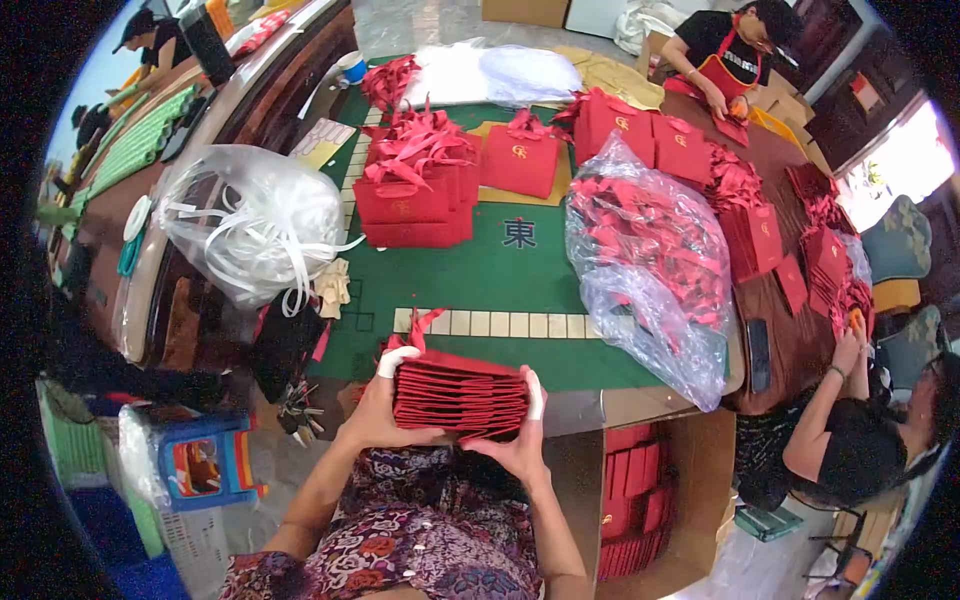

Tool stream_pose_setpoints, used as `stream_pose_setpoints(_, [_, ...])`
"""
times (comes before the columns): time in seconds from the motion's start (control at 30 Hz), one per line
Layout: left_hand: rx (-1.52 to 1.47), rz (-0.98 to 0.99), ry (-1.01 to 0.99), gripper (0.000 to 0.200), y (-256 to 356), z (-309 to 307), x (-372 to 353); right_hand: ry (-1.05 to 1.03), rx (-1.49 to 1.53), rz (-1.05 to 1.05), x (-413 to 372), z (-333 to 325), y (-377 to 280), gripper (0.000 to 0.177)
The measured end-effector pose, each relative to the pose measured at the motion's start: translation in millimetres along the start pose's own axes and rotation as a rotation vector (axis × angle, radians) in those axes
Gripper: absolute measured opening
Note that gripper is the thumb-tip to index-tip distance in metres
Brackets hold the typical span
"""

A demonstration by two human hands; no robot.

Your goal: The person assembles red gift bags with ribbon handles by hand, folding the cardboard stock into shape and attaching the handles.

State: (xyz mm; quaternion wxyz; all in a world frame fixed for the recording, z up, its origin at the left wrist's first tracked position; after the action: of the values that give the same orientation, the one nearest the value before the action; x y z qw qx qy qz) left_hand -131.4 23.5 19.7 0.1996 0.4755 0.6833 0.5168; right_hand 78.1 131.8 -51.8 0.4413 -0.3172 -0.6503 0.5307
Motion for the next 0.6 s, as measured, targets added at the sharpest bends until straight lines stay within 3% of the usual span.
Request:
stream_pose_setpoints(0.1, [0.001, 0.001, 0.001, 0.105, -2, 1, -1, 0.151, -0.108, -0.121, -18, -10, -2, 0.123])
stream_pose_setpoints(0.13, [-0.001, 0.005, -0.005, 0.105, -2, 1, 0, 0.248, 0.041, -0.165, -21, -7, -8, 0.095])
stream_pose_setpoints(0.17, [0.026, 0.013, 0.007, 0.104, -1, 1, 0, 0.254, 0.038, -0.166, -26, -12, -6, 0.095])
stream_pose_setpoints(0.23, [0.051, 0.025, 0.016, 0.102, -3, 1, 0, 0.322, -0.253, -0.267, -31, -19, -14, 0.063])
stream_pose_setpoints(0.27, [0.008, -0.008, 0.001, 0.104, -6, 2, -1, 0.404, -0.175, -0.243, -34, -19, -15, 0.04])
stream_pose_setpoints(0.6, [-0.011, 0.014, 0.018, 0.101, -3, 3, 1, 0.292, -0.237, -0.34, -23, -17, -30, 0.035])
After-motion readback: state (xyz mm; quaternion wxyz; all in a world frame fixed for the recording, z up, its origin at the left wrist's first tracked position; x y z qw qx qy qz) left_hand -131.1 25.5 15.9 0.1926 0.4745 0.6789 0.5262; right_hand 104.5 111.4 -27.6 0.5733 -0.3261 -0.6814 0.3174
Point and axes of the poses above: each hand's wrist, its own x-axis towards the middle knuckle, its own z-axis out of the palm, y = z × x, the point moved 3 cm from there along x, towards the middle knuckle, and after that the axes turned 12 degrees about y, right-handed, at the moved point
